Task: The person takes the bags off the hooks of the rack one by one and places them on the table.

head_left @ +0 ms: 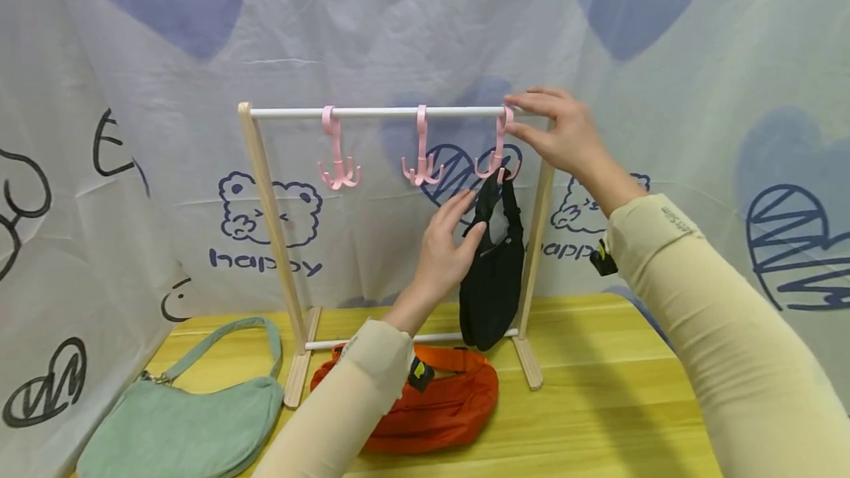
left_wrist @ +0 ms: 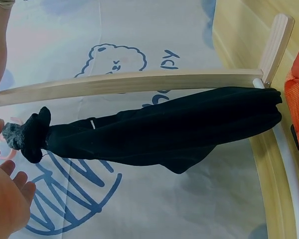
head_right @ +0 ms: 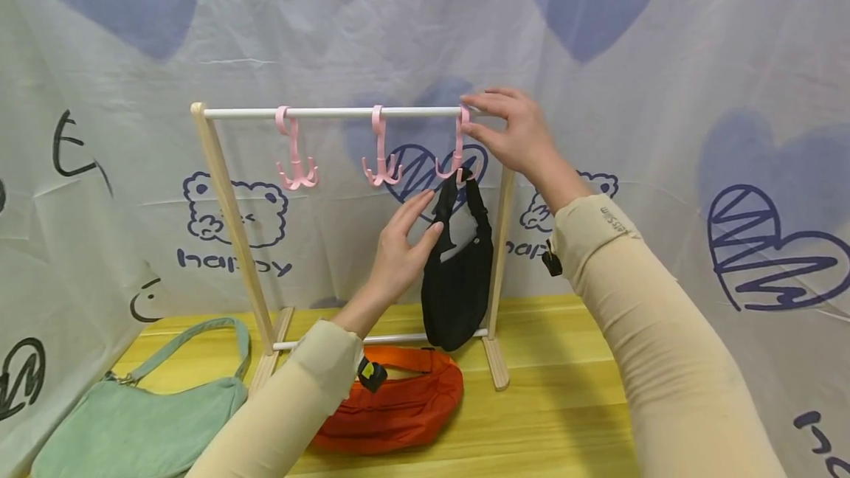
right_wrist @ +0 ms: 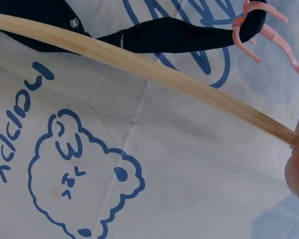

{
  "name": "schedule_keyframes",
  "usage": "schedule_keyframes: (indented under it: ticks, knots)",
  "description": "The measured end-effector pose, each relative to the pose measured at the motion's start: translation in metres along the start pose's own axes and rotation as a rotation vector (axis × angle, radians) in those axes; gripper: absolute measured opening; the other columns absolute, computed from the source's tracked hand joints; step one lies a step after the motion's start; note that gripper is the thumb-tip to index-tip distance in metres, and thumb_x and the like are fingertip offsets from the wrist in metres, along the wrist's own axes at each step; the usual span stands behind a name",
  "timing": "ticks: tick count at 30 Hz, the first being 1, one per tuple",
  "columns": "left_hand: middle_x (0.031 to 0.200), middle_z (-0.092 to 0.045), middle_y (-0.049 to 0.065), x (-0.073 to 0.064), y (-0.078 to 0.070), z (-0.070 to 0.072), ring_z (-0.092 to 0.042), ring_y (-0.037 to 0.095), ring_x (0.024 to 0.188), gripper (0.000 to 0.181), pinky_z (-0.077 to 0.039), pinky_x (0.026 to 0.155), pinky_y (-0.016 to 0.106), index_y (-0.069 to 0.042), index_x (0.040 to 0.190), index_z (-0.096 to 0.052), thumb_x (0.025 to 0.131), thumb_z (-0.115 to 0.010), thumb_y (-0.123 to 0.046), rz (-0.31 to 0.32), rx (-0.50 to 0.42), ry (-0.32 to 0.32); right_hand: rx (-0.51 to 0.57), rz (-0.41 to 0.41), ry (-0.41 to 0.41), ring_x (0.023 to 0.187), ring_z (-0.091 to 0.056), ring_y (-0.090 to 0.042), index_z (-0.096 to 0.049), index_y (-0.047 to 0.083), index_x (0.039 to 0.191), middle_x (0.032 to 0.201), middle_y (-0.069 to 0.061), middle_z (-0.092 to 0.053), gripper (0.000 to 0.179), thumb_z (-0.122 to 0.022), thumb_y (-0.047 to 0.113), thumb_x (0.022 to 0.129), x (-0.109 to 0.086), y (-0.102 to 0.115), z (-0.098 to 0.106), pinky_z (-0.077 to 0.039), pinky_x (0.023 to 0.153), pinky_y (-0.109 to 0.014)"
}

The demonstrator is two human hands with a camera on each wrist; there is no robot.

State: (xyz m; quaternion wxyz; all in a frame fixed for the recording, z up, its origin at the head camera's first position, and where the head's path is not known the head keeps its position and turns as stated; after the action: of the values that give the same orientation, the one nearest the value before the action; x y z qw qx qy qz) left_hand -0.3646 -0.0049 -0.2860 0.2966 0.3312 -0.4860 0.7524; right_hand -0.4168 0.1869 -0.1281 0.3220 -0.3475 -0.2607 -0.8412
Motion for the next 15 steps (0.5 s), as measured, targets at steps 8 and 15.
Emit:
schedule_keyframes:
  ticks: [8,15]
  knots:
    - [0.154,-0.052,0.017,0.006,-0.001,0.000,-0.047,0.035,0.143,0.049,-0.038,0.119,0.052,-0.001,0.148,-0.056,0.102,-0.066,-0.012,0.008,-0.007,-0.006,0.020,-0.084,-0.001,0.131,-0.052,-0.033,-0.069,0.015,0.138,0.146,-0.010,-0.062,0.043,-0.077,0.020,0.097,-0.002,0.001,-0.004,-0.044,0.106,-0.057]
    - [0.153,-0.052,0.017,0.018,-0.002,-0.005,-0.047,0.032,0.144,0.049,-0.037,0.121,0.047,-0.002,0.149,-0.056,0.102,-0.067,-0.013,0.015,-0.016,-0.004,0.045,-0.110,-0.030,0.123,-0.053,-0.030,-0.069,0.016,0.137,0.149,-0.011,-0.059,0.042,-0.077,0.021,0.097,-0.004,0.005,-0.002,-0.046,0.096,-0.051]
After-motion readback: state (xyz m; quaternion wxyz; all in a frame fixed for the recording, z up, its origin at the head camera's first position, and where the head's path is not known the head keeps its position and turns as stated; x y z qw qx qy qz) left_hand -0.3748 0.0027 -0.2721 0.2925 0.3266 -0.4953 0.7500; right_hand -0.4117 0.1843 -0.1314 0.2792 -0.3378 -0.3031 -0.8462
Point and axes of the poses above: each hand's wrist, its own x-axis towards the middle knuckle, its own z-axis out of the back of the hand, y = z × x, the point moved 4 cm from there along x, towards the middle knuckle
